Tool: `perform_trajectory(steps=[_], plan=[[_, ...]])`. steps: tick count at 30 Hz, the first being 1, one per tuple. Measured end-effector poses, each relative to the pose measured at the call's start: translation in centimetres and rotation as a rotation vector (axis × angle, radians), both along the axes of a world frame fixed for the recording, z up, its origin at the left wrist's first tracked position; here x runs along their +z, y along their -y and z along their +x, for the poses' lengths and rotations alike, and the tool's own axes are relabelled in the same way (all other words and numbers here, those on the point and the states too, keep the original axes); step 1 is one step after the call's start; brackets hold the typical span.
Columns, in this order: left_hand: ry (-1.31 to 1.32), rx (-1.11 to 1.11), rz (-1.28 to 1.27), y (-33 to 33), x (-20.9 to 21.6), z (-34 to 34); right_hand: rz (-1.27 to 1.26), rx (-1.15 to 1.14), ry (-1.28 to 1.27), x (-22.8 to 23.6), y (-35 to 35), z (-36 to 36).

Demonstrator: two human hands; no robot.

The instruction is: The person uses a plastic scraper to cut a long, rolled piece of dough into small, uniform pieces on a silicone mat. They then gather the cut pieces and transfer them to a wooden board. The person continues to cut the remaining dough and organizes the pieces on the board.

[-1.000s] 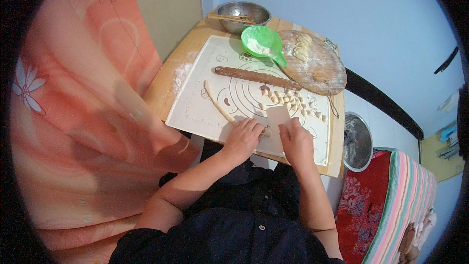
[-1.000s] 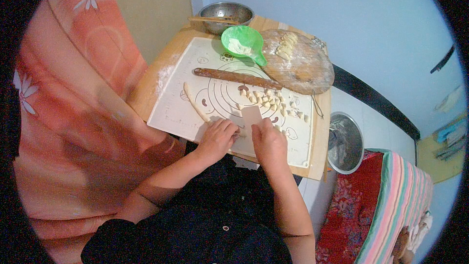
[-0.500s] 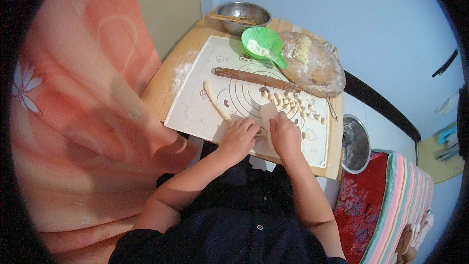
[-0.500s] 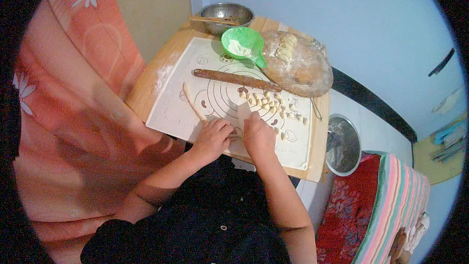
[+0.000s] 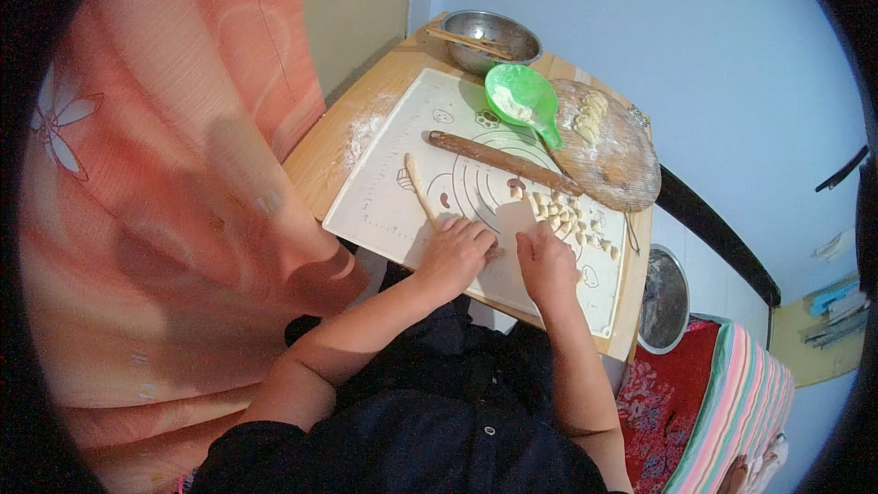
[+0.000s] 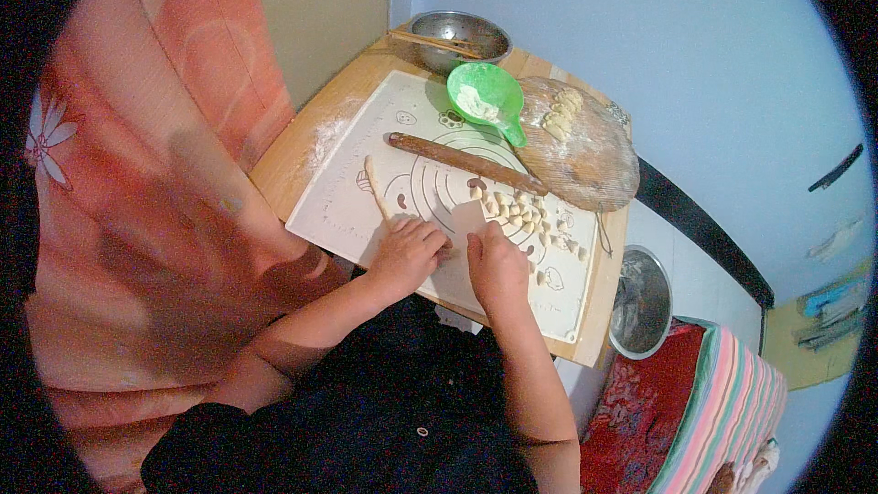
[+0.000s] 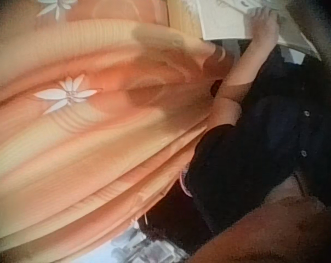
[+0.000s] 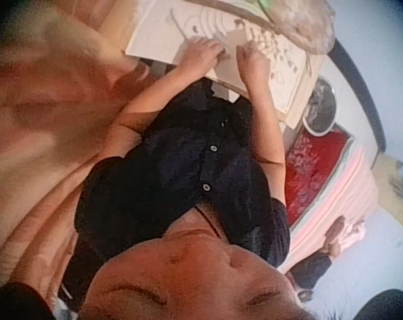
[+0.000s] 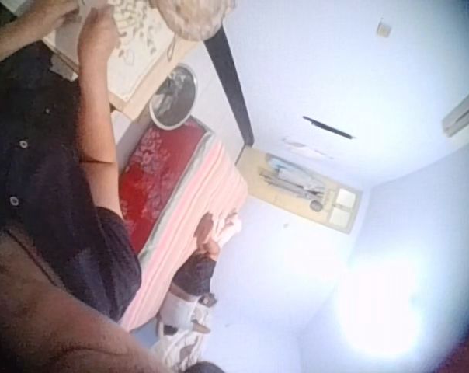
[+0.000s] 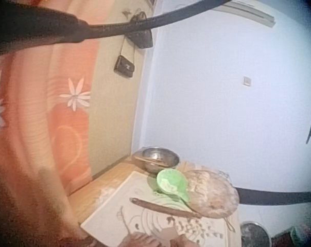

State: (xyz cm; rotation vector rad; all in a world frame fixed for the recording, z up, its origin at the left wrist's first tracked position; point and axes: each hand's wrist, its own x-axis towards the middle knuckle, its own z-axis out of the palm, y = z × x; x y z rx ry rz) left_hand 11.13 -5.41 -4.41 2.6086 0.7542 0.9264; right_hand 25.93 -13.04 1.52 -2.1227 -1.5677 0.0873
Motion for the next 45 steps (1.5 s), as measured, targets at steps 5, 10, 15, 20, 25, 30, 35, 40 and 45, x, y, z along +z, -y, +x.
perform_trajectory(steps=[5, 10, 15, 20, 25, 30, 35, 40, 45], plan=[[-0.073, -0.014, 0.032, -2.5, 1.2, -2.7, -0.038, 0.02, 0.039, -0.8, -0.8, -0.5], [-0.234, -0.023, 0.148, -5.1, 2.3, -8.0, -0.061, 0.011, 0.012, -0.7, -0.7, -0.5], [-0.085, -0.041, 0.076, -2.7, 1.7, -6.6, -0.118, 0.0, 0.023, -0.2, -1.0, -1.3], [-0.168, -0.021, 0.027, -0.6, 1.4, -2.1, -0.025, -0.023, 0.053, -1.3, -2.2, -0.7], [-0.062, 0.005, -0.019, 0.1, 0.7, -1.6, 0.046, -0.044, 0.057, -1.8, -3.2, 1.3], [0.019, 0.004, -0.046, 0.3, 0.3, -1.1, 0.017, -0.054, 0.017, 0.5, -1.4, 0.7], [0.011, -0.012, -0.027, 0.4, -0.3, -1.0, 0.057, 0.021, 0.002, 0.2, -0.3, -0.5], [0.048, -0.036, -0.015, 0.3, -0.5, -1.0, 0.017, 0.028, 0.021, -0.7, -0.7, -1.0], [0.025, -0.008, 0.012, 0.3, -0.3, -1.3, -0.028, 0.016, 0.057, -1.7, -2.1, -1.6]])
